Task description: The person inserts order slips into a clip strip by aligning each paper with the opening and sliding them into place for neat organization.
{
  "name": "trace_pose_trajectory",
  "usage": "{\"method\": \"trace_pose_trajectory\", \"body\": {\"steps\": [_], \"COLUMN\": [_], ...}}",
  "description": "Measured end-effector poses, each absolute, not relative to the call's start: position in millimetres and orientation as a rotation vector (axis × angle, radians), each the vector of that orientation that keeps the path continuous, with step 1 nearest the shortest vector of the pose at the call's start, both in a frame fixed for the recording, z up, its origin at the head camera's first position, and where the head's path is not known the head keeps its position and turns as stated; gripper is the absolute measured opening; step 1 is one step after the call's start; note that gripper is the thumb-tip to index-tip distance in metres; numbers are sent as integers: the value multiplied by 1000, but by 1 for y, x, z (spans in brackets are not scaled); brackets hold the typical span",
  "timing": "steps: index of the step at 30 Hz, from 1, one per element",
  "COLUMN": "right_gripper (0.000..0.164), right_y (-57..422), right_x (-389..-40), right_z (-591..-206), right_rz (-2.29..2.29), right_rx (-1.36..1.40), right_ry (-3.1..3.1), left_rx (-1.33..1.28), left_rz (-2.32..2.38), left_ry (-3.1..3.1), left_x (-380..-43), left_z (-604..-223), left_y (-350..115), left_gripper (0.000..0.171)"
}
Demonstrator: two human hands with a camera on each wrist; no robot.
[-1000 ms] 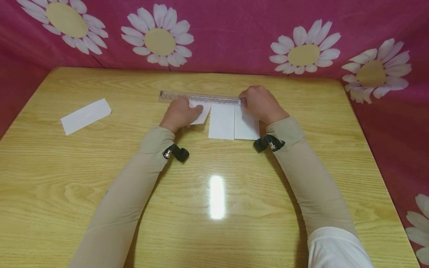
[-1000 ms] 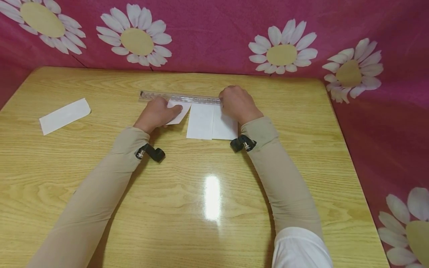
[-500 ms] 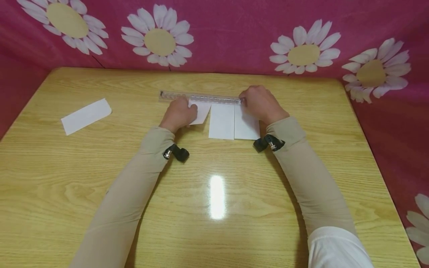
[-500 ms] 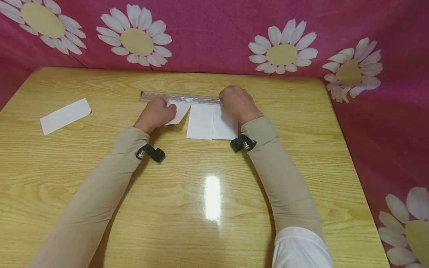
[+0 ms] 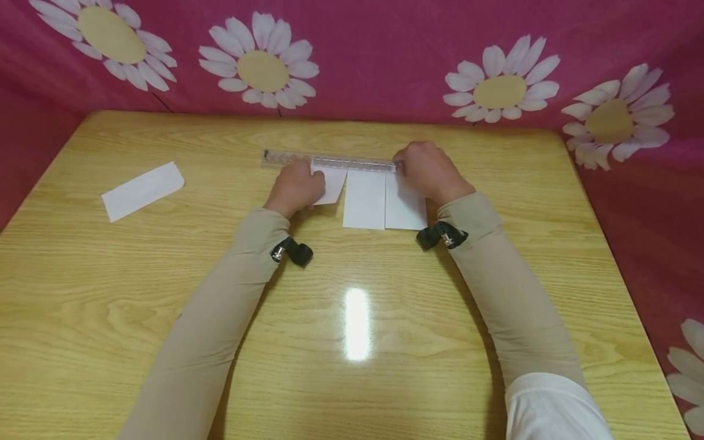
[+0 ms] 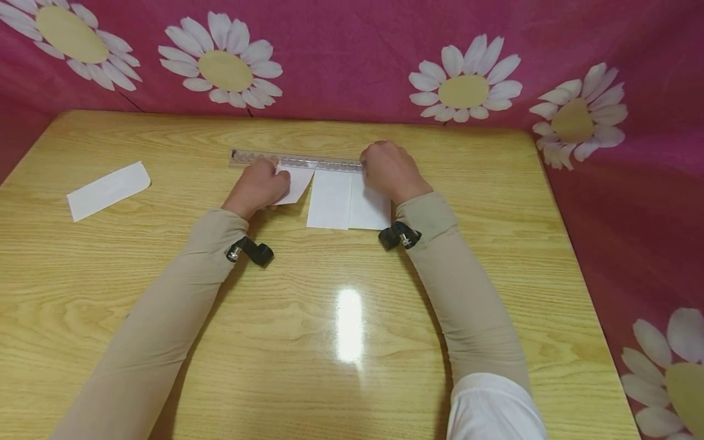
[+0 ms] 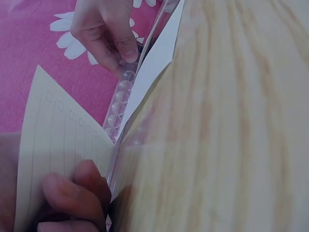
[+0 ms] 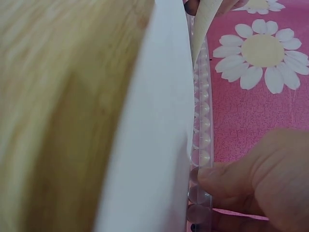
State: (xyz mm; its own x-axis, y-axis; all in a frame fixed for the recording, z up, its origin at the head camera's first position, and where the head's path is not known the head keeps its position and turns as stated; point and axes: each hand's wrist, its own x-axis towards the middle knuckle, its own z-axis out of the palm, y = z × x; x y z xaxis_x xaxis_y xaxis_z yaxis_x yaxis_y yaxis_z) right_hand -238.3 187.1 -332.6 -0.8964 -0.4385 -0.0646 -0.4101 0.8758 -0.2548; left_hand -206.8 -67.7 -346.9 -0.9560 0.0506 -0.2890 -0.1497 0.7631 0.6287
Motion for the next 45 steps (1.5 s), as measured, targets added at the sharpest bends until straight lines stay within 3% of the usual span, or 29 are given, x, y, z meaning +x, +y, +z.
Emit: {"method": "trace_pose_trajectory", "body": {"steps": [5, 18, 25, 37, 45], "right_gripper": [35, 35, 34, 35, 35], "right_y": [187, 187, 187, 187, 188], "right_x": [-239, -237, -237, -237, -237], "right_z": [-332, -331, -332, -333, -332], "right_rz": [-366, -376, -383, -378, -371], "right_rx": [-684, -685, -691, -662, -629], "right_ry": [2930, 2934, 2936, 2926, 2920], "left_rx": [-88, -95, -84, -59, -20], "left_rz": [955, 913, 876, 832, 789], "left_ry": [2663, 2637, 2622, 2597, 2620], "left_x": [-206, -203, -203, -202, -203], "left_z": [-344, -341, -339, -337, -336], "left_y": [-67, -67, -68, -71, -72], "left_gripper": [63, 44, 68, 86, 87]}}
